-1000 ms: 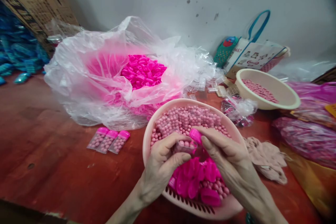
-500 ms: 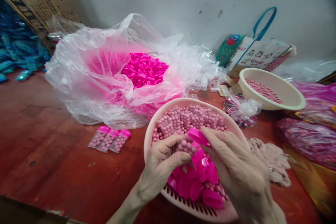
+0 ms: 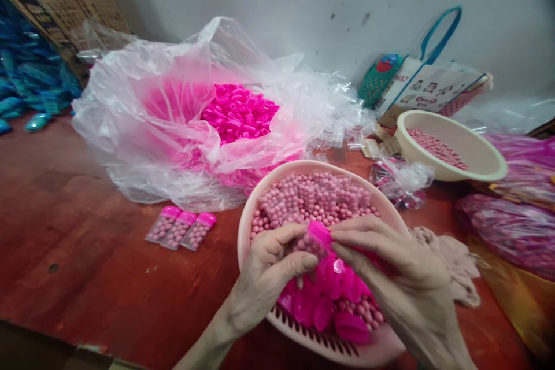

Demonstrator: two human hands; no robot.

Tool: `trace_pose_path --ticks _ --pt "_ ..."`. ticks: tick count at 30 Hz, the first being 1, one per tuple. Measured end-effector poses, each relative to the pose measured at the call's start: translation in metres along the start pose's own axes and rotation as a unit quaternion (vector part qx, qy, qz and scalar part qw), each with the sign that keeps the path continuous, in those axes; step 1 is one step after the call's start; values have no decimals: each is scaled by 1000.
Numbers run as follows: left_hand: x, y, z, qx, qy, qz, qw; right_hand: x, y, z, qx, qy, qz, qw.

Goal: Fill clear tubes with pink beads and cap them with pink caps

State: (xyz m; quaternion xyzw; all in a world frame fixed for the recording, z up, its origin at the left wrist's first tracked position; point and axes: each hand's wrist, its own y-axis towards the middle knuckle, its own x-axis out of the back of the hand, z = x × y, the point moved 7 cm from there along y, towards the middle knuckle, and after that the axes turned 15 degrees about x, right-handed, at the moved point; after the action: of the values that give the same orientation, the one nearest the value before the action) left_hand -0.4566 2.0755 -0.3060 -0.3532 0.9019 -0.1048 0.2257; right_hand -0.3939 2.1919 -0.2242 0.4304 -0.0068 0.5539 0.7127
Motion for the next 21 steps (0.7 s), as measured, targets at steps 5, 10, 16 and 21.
trace_pose_path --ticks 5,10,16,21 --pt "0 -2 -5 -26 51 -44 997 7 -6 -19 -89 29 -67 993" --pt "3 -5 -15 -54 180 -119 975 17 -15 -25 -38 -65 -48 996" --pt "-2 -7 -38 -152 331 -156 918 17 -23 -28 -36 -98 -36 994" --pt "9 1 -40 -150 328 -168 917 16 -28 -30 -53 -90 -36 994"
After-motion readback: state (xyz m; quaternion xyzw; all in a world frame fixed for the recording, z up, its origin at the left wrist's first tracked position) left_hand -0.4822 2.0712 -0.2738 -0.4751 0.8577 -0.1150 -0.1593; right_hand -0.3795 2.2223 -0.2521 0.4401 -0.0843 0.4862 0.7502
